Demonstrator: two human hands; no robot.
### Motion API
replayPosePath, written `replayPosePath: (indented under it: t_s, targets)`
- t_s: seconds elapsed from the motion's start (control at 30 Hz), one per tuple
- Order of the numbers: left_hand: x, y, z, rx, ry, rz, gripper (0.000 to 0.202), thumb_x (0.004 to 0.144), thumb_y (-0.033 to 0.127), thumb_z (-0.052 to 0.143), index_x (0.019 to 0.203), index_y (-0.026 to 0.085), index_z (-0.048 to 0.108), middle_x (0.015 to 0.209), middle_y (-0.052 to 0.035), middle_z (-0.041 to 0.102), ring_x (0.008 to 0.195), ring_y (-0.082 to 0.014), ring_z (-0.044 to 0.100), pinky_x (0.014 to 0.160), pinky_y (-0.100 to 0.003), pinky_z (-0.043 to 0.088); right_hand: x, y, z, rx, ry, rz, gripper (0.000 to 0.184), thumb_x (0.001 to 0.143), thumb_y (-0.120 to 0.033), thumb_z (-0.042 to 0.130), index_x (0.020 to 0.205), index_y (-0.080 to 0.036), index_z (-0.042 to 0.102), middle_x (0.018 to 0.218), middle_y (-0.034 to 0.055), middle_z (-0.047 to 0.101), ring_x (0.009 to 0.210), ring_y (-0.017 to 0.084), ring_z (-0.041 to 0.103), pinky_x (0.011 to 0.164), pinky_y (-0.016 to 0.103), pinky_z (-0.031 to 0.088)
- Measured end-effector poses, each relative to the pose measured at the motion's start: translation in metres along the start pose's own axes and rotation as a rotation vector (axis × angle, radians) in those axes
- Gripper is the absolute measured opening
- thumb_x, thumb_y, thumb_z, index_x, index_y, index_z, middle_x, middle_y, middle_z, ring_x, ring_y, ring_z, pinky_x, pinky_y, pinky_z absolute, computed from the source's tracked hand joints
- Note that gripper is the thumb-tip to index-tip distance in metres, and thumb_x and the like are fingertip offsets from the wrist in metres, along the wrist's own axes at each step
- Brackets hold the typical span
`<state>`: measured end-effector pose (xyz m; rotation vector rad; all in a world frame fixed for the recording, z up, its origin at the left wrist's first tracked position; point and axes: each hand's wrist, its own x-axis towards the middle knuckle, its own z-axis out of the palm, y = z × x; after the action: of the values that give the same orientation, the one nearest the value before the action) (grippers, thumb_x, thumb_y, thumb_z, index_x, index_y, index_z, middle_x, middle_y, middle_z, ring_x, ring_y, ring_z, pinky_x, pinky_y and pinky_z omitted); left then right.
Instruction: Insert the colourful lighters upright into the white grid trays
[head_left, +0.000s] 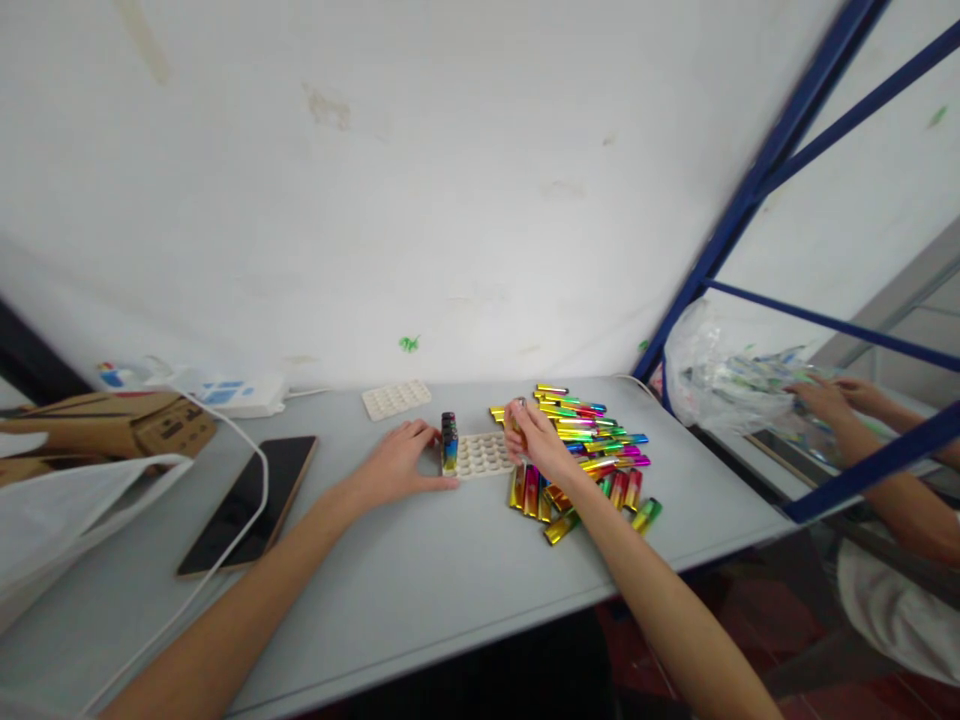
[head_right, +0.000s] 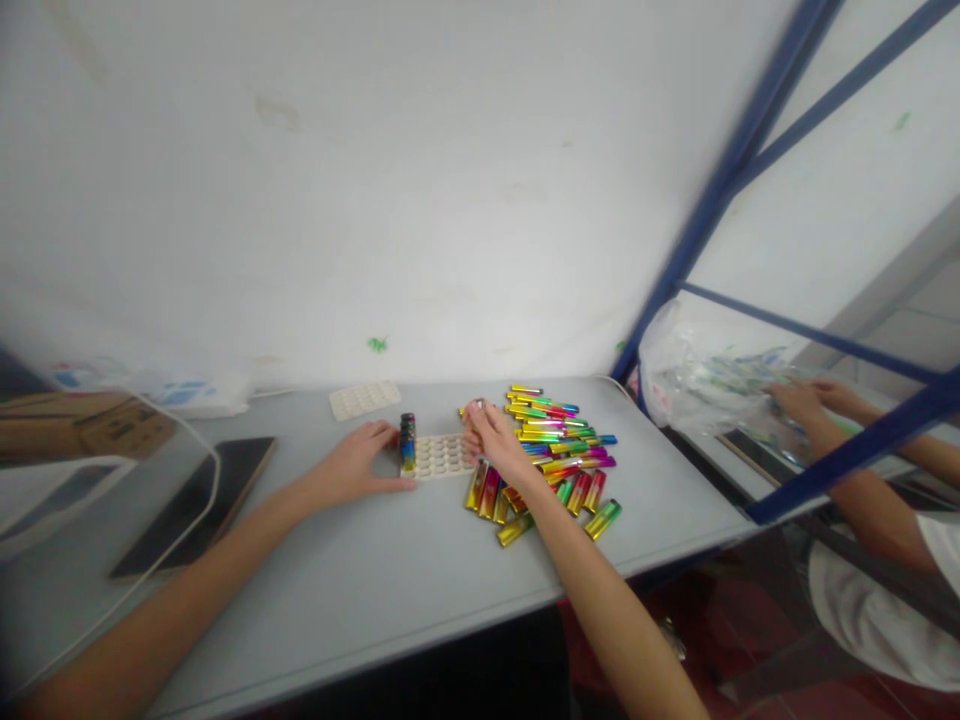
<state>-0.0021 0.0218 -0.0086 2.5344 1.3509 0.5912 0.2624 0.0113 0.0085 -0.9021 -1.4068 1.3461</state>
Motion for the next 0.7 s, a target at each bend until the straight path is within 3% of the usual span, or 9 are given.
replayPosePath:
  t_s: [0.1, 0.23, 0.37, 0.53, 0.7]
  targets:
    - [0.0, 0.0, 0.0, -0.003, -0.001, 0.009, 0.062, 0.07, 0.074, 0.078, 0.099, 0.02, 0.067, 0.106, -0.0122, 0.068, 0.099, -0.0329, 0.065, 0.089, -0.043, 0.052, 0.001, 0.005, 0.006, -0.139, 0.12, -0.006, 0.057, 0.089, -0.077, 0.057, 0.073, -0.026, 0.038, 0.058, -0.0086, 0.031, 0.047, 0.01, 0.028, 0.043, 0.023, 0.025]
    - [0.0, 0.0, 0.0, -0.008, 0.007, 0.004, 0.061, 0.069, 0.074, 0.079, 0.099, 0.022, 0.067, 0.107, -0.0115, 0.069, 0.099, -0.0327, 0.065, 0.089, -0.042, 0.052, 0.002, 0.009, 0.007, -0.402, 0.282, -0.091, 0.055, 0.093, -0.066, 0.052, 0.061, -0.025, 0.035, 0.055, -0.0049, 0.035, 0.052, 0.012, 0.033, 0.049, 0.027, 0.026]
    - [0.0, 0.0, 0.0, 0.0, 0.0, 0.0, 0.06, 0.069, 0.073, 0.079, 0.099, 0.022, 0.067, 0.108, -0.0108, 0.068, 0.101, -0.0323, 0.065, 0.09, -0.042, 0.052, 0.003, 0.01, 0.003, -0.55, 0.337, -0.114, 0.047, 0.092, -0.055, 0.049, 0.058, -0.025, 0.036, 0.055, -0.0042, 0.037, 0.055, 0.013, 0.036, 0.053, 0.028, 0.025]
    - [0.001, -0.001, 0.0, 0.005, -0.025, -0.001, 0.063, 0.071, 0.073, 0.078, 0.102, 0.019, 0.066, 0.109, -0.0129, 0.067, 0.103, -0.0336, 0.064, 0.092, -0.044, 0.051, 0.001, 0.008, 0.003, -0.566, 0.288, -0.149, 0.047, 0.097, -0.059, 0.047, 0.066, -0.025, 0.037, 0.059, -0.0048, 0.039, 0.057, 0.014, 0.039, 0.055, 0.027, 0.03]
    - [0.0, 0.001, 0.0, 0.01, -0.022, 0.01, 0.063, 0.071, 0.073, 0.079, 0.101, 0.02, 0.066, 0.109, -0.0124, 0.067, 0.101, -0.0332, 0.064, 0.091, -0.043, 0.051, -0.006, -0.001, 0.009, -0.639, 0.074, -0.227, 0.038, 0.107, -0.054, 0.039, 0.084, -0.025, 0.045, 0.072, -0.0025, 0.055, 0.065, 0.016, 0.053, 0.064, 0.029, 0.042]
